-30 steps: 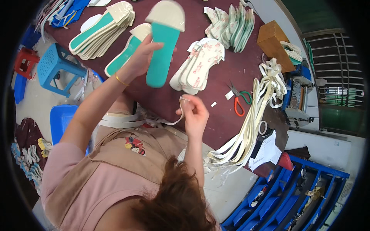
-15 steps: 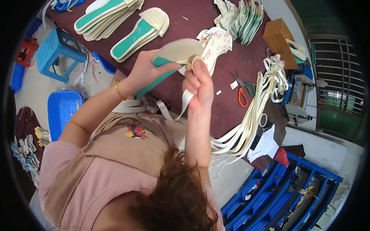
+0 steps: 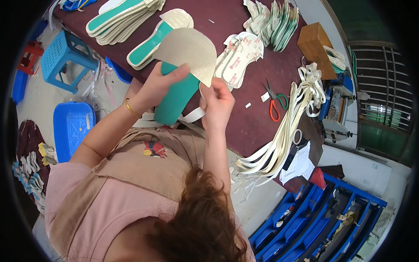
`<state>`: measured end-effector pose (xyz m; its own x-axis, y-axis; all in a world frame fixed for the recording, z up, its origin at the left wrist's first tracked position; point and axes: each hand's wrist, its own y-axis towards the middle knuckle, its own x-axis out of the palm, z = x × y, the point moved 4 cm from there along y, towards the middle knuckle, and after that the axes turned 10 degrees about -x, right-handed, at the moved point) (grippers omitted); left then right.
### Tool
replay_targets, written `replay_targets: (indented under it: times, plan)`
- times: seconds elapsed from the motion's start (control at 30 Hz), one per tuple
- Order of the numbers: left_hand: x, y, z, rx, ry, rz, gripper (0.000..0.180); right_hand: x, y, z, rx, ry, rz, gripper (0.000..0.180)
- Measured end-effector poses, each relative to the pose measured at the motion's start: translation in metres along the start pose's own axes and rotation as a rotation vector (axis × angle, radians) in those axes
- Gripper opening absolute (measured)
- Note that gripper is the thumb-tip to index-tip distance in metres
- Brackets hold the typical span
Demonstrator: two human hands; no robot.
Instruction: Manually attaching heel and toe covers to shoe insoles and trimming excess material with scissors.
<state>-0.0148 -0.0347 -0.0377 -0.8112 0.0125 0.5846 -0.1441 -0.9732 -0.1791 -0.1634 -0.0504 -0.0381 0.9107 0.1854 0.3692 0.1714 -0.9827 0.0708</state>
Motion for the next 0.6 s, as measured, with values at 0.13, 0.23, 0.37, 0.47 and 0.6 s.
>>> replay_targets:
  times: [0.13,0.23,0.37,0.47,0.6]
  plan:
    - [0.008,0.005,0.002,0.133,0.136,-0.034,0.028,-0.006,0.011,-0.017,-0.287,-0.45,-0.145,0.006]
    - [0.016,0.006,0.006,0.106,0.04,-0.039,0.03,-0.004,-0.001,-0.005,-0.121,-0.254,-0.108,0.01]
    - [0.021,0.019,0.009,-0.076,-0.026,0.015,0.032,-0.001,-0.02,0.02,-0.039,-0.127,0.015,0.021]
    - [0.024,0.033,0.006,-0.14,0.002,-0.075,0.032,-0.012,0.001,0.006,0.11,-0.244,-0.151,0.028]
    - [0.038,0.032,0.008,-0.065,0.159,-0.145,0.03,-0.005,0.042,-0.032,-0.147,-0.316,-0.058,0.039]
